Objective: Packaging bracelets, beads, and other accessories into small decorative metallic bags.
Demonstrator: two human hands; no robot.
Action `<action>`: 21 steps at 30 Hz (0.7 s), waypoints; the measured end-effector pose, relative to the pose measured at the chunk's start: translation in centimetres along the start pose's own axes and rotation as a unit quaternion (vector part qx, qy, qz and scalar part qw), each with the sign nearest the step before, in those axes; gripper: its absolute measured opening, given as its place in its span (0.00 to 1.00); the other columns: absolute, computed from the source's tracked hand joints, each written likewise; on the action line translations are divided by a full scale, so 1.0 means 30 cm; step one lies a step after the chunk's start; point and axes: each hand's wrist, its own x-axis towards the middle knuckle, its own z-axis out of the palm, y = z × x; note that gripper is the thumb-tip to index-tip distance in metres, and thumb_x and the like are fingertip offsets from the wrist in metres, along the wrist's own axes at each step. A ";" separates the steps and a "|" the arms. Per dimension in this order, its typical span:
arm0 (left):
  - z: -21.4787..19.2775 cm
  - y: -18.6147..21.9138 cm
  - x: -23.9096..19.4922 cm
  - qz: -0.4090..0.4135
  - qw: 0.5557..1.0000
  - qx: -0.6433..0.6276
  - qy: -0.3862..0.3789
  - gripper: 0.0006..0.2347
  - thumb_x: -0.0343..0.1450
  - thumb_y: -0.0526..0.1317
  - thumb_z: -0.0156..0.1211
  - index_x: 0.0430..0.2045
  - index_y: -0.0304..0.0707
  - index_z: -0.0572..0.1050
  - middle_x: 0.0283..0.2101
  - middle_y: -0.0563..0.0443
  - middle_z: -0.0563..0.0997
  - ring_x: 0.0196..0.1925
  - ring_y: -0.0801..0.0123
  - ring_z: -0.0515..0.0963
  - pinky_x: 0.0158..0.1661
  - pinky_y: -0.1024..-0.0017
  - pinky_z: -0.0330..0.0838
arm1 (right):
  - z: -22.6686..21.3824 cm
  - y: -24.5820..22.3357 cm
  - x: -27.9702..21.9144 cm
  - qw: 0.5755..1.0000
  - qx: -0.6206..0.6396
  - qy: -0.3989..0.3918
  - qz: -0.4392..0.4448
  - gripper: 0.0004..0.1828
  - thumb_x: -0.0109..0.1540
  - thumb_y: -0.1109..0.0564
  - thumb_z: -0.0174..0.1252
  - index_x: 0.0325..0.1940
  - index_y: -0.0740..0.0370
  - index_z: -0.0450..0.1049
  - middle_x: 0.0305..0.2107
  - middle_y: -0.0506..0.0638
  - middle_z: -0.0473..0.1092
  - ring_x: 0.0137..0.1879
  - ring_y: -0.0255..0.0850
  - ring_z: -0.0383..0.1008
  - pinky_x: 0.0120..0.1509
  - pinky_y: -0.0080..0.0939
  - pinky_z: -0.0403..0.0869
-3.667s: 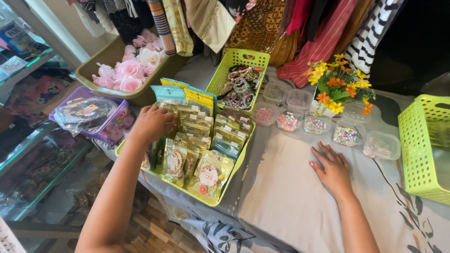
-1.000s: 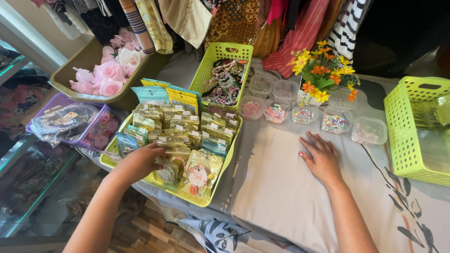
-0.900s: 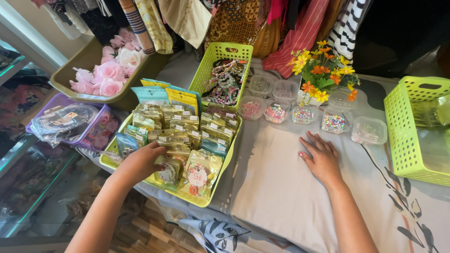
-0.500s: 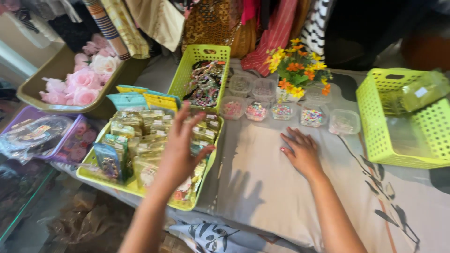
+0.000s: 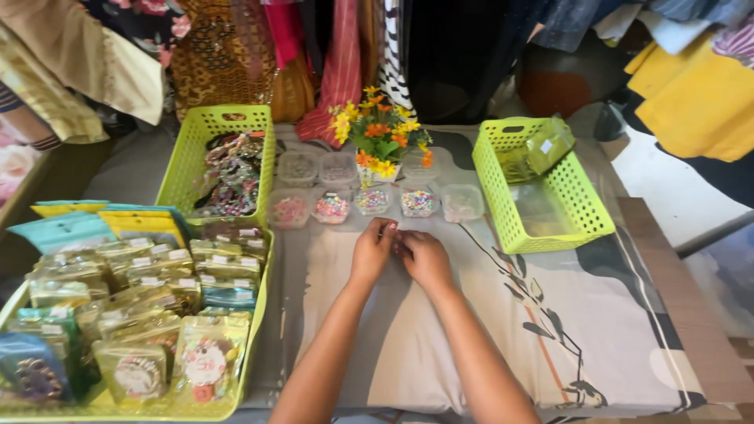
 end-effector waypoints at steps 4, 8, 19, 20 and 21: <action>0.018 0.020 -0.034 -0.056 0.997 -0.047 0.016 0.09 0.77 0.40 0.52 0.40 0.32 0.76 0.28 0.48 0.83 0.27 0.68 0.81 0.31 0.70 0.76 | -0.105 -0.059 0.005 0.997 0.018 0.075 0.009 0.11 0.61 0.59 0.62 0.48 0.56 0.80 0.40 0.52 0.77 0.47 0.52 0.77 0.48 0.48 0.75; 0.020 0.087 -0.083 -0.033 0.999 0.037 0.022 0.09 0.77 0.41 0.52 0.40 0.35 0.76 0.28 0.48 0.84 0.28 0.67 0.83 0.32 0.69 0.75 | -0.245 -0.095 0.041 0.986 0.039 0.163 0.015 0.10 0.61 0.60 0.62 0.47 0.56 0.79 0.38 0.51 0.76 0.44 0.48 0.78 0.46 0.44 0.75; 0.025 0.124 -0.121 0.077 0.974 0.212 0.009 0.06 0.70 0.39 0.62 0.37 0.41 0.78 0.37 0.44 0.84 0.37 0.51 0.83 0.37 0.58 0.75 | -0.591 0.492 0.374 0.942 -0.272 0.164 0.106 0.18 0.63 0.55 0.66 0.58 0.52 0.79 0.52 0.53 0.71 0.61 0.54 0.68 0.62 0.56 0.70; 0.026 0.122 -0.125 0.074 0.974 0.213 0.006 0.06 0.70 0.39 0.62 0.37 0.41 0.78 0.37 0.44 0.84 0.37 0.50 0.83 0.37 0.58 0.75 | -0.562 0.616 0.384 0.920 -0.371 0.085 0.095 0.17 0.61 0.58 0.62 0.54 0.46 0.80 0.57 0.52 0.70 0.66 0.53 0.65 0.65 0.59 0.66; 0.025 0.121 -0.118 0.073 0.974 0.214 0.004 0.06 0.70 0.39 0.62 0.37 0.41 0.78 0.37 0.44 0.84 0.38 0.50 0.82 0.37 0.58 0.75 | -0.534 0.740 0.407 0.882 -0.463 0.008 0.082 0.19 0.60 0.60 0.59 0.51 0.40 0.82 0.62 0.51 0.68 0.70 0.51 0.62 0.69 0.62 0.62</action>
